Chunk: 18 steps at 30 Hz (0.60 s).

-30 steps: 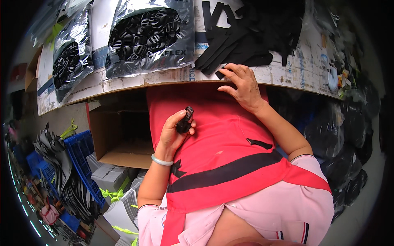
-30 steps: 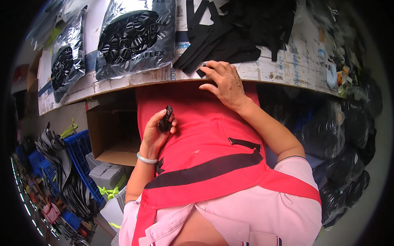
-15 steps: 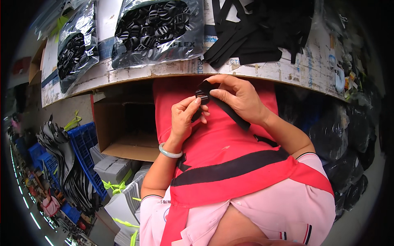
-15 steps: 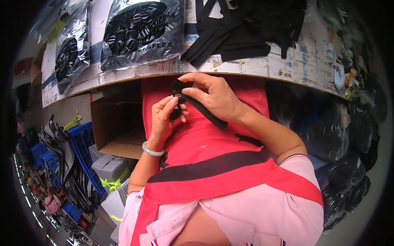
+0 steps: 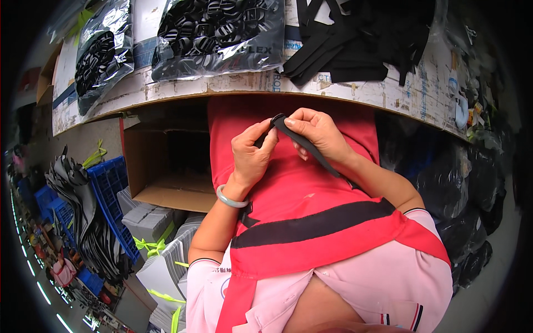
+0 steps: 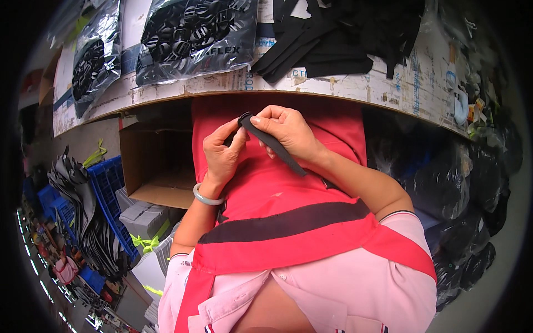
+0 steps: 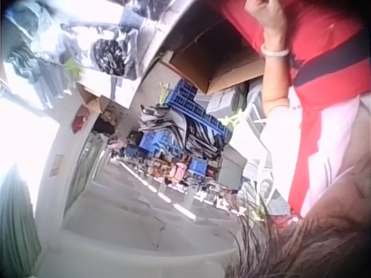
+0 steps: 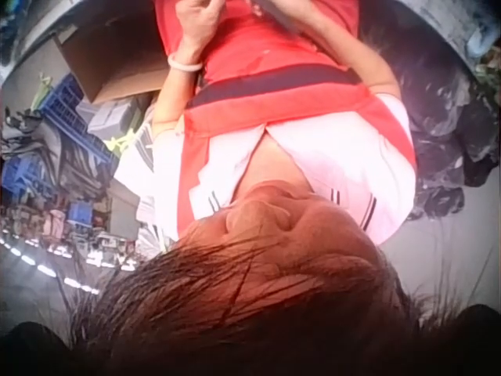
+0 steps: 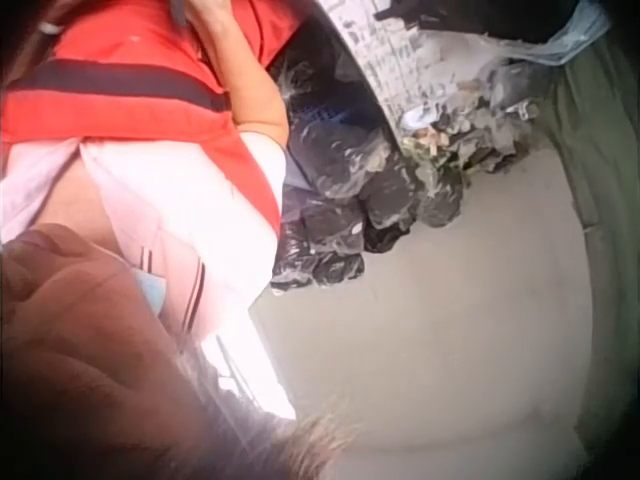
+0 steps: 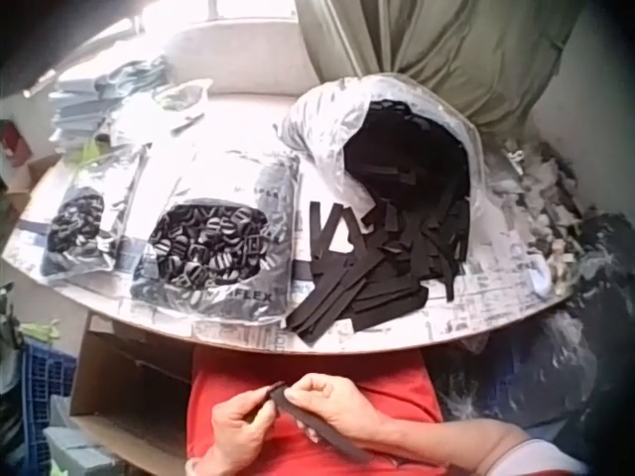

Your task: Assembling plastic buckles and black fabric straps at a workstation.

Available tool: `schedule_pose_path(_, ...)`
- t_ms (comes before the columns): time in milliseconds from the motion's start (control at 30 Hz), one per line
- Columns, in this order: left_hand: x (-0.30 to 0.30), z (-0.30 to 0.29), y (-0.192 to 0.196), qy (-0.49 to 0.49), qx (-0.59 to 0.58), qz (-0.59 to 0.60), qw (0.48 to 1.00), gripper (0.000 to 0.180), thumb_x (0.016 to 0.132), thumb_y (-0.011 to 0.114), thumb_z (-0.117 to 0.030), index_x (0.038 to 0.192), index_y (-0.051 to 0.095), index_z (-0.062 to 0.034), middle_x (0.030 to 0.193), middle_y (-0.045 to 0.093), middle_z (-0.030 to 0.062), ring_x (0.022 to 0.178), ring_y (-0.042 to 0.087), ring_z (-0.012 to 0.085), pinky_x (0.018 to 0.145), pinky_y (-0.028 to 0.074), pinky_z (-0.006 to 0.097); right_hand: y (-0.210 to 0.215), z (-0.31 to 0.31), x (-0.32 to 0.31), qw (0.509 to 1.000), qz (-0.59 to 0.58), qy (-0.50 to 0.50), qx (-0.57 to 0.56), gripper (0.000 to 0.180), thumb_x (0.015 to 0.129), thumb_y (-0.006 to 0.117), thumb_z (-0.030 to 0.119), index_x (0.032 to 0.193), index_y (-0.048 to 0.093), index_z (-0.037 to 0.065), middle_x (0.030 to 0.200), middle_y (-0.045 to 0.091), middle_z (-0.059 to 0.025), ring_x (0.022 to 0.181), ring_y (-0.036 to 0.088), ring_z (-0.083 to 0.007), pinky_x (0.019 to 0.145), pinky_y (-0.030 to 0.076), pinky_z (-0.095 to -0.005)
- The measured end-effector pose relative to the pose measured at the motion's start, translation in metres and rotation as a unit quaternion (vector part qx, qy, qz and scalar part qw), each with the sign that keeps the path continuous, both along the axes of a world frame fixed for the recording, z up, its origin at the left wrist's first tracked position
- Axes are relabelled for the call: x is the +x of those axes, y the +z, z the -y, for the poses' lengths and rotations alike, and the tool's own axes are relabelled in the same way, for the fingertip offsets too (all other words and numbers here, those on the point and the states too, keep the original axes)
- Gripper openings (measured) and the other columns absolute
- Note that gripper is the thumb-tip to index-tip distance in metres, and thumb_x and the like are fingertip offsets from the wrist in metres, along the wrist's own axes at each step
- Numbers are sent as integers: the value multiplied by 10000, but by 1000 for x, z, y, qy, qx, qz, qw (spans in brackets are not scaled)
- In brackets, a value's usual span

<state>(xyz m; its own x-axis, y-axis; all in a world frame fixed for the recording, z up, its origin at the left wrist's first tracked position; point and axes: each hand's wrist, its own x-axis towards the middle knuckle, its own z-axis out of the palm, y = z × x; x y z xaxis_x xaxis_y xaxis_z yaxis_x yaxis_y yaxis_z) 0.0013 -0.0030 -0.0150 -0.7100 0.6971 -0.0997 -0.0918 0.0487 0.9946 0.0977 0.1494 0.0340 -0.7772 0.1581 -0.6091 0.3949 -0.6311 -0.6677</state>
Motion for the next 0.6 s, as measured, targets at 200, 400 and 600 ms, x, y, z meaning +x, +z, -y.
schedule_pose_path(200,-5,3,-3,-60,-27,-224,972,233,867,648,28,1098,672,16,795,652,44,630,573,94,558,460,241,-23,-1,-2,996,-56,-33,62,293,943,649,227,1101,587,-12,741,629,-28,582,590,-68,515,483,-185)
schedule_pose_path(400,-15,5,9,-38,49,414,908,264,947,638,-207,1058,666,32,775,649,65,547,581,110,446,429,216,-30,-7,0,988,-72,24,138,183,908,688,160,1014,655,14,884,634,-3,741,580,-48,649,473,-197)
schedule_pose_path(600,-9,-6,10,28,12,353,935,222,925,669,-153,1042,689,34,697,627,15,505,530,67,424,362,196,0,6,-1,833,-297,-10,467,75,911,650,47,966,662,-2,887,621,-8,791,560,-39,656,468,-229)
